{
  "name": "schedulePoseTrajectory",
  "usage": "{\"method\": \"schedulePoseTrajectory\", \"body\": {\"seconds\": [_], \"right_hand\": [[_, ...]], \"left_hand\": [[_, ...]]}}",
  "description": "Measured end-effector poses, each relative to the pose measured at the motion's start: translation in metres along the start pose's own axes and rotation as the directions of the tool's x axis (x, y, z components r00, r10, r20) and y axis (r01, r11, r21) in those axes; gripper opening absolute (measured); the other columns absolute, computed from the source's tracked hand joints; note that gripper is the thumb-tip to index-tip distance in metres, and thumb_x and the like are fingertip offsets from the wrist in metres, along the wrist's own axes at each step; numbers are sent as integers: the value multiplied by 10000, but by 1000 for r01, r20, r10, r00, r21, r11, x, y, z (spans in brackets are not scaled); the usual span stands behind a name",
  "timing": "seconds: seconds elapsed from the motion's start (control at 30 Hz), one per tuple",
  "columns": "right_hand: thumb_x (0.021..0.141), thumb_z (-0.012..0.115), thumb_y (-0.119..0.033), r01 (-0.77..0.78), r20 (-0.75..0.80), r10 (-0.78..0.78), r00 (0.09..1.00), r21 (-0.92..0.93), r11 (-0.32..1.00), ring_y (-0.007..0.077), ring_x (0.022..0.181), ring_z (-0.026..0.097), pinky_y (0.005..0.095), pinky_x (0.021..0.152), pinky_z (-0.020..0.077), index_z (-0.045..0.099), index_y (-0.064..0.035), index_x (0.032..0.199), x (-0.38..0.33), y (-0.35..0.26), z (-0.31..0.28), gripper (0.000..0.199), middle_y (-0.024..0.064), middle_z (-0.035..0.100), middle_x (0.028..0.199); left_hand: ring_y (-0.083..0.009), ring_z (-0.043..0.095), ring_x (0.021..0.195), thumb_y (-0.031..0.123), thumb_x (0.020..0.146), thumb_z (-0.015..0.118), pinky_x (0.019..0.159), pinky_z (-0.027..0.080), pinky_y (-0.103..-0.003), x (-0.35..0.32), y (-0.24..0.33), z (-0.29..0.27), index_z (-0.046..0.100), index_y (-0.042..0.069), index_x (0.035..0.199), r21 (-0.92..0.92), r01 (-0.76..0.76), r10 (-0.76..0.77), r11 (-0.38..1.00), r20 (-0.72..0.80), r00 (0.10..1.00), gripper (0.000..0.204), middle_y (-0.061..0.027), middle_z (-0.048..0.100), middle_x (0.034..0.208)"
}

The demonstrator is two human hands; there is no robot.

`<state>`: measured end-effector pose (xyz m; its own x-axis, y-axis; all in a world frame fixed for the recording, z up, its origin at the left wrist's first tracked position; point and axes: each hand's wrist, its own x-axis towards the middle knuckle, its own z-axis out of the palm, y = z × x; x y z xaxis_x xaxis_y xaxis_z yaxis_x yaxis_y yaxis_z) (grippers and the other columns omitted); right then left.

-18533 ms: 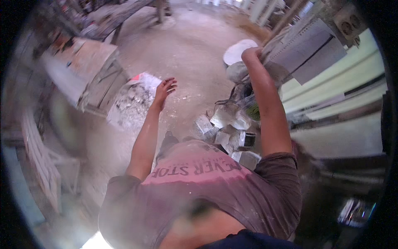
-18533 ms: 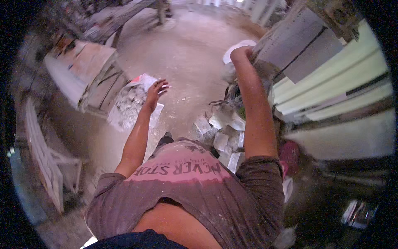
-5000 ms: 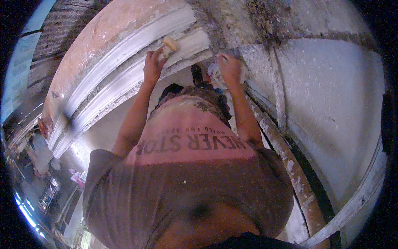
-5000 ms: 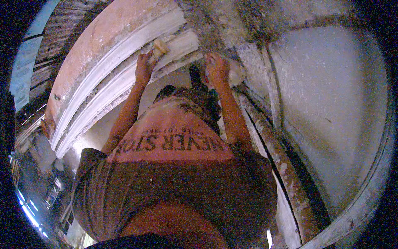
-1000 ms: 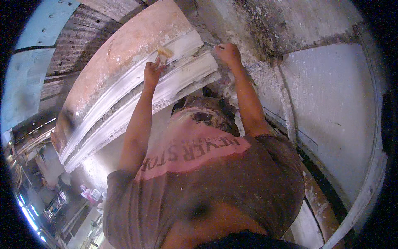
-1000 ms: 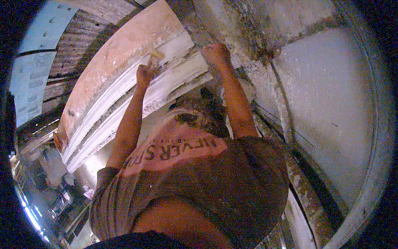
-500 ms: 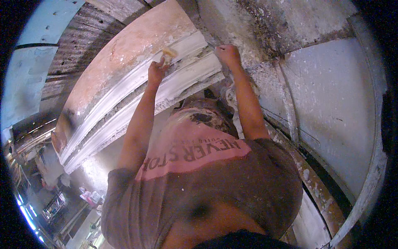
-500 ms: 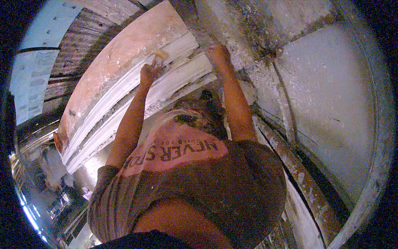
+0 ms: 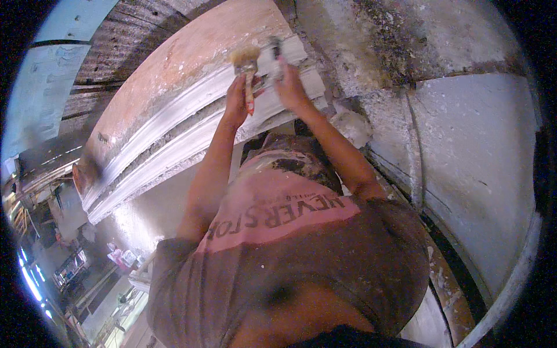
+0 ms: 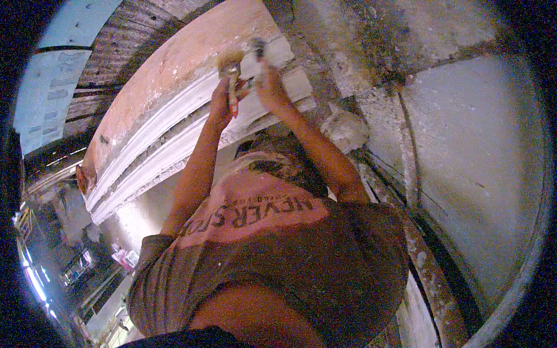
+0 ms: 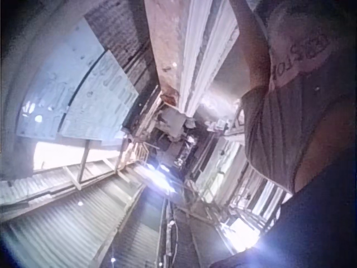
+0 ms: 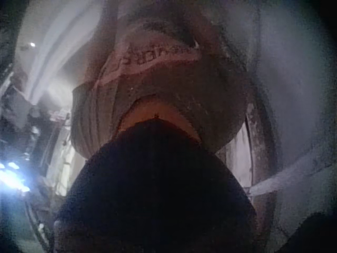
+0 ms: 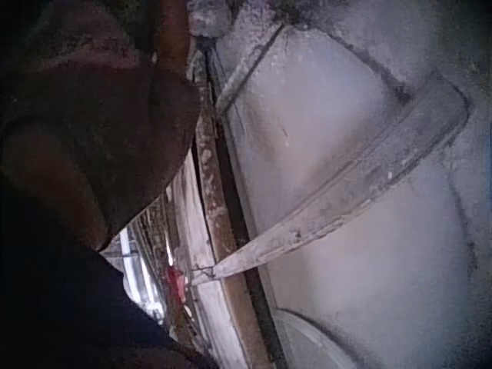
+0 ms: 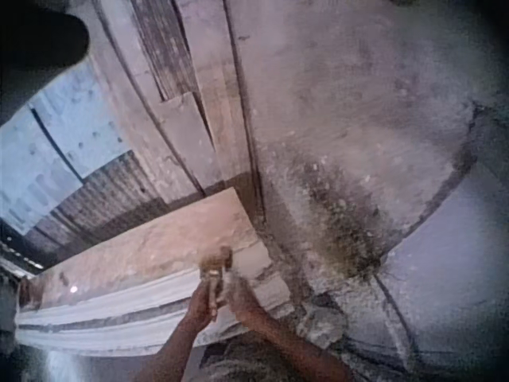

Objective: The person cleans a long white molding piece using a brush and a cloth. They scrub the surface and wipe it down repeatedly while moving along the length of the piece.

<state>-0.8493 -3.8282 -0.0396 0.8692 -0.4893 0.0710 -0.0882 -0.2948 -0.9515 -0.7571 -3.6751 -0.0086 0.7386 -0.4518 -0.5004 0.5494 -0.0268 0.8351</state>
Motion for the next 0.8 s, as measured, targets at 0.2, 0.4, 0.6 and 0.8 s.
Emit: {"method": "schedulePoseTrajectory", "body": {"seconds": [0.2,0.4,0.6,0.8], "right_hand": [[855,658,-377,131,114,-100,988,-309,942,453,1233,395,485,1044,350,459,22,1322,-8,-64,40,646,308,469,1289],[827,683,-507,-234,173,228,958,12,972,387,1036,571,460,868,467,599,13,1106,16,-25,89,596,268,623,1068],[859,651,-381,-552,205,513,833,271,788,250,721,657,417,670,527,652,20,966,-2,-41,109,415,145,678,790],[919,567,-351,-358,-60,466,883,556,750,244,717,651,383,625,524,621,-6,1059,-7,-36,97,376,123,659,867]], "left_hand": [[-156,645,795,152,960,570,513,517,-273,-5,25,-7,434,114,1273,-35,-86,88,996,92,992,344,-76,616,1114],[-181,625,869,91,877,631,635,539,-299,-17,26,-31,338,115,1405,502,-230,137,834,217,967,604,-87,597,981],[-174,596,934,33,785,723,742,518,-311,-18,20,-58,346,107,1466,355,-29,-93,934,321,942,782,-93,584,1174],[-123,594,896,23,824,698,692,482,-273,-8,26,-65,421,86,1425,137,-78,6,987,458,889,665,-54,598,1150]]}}
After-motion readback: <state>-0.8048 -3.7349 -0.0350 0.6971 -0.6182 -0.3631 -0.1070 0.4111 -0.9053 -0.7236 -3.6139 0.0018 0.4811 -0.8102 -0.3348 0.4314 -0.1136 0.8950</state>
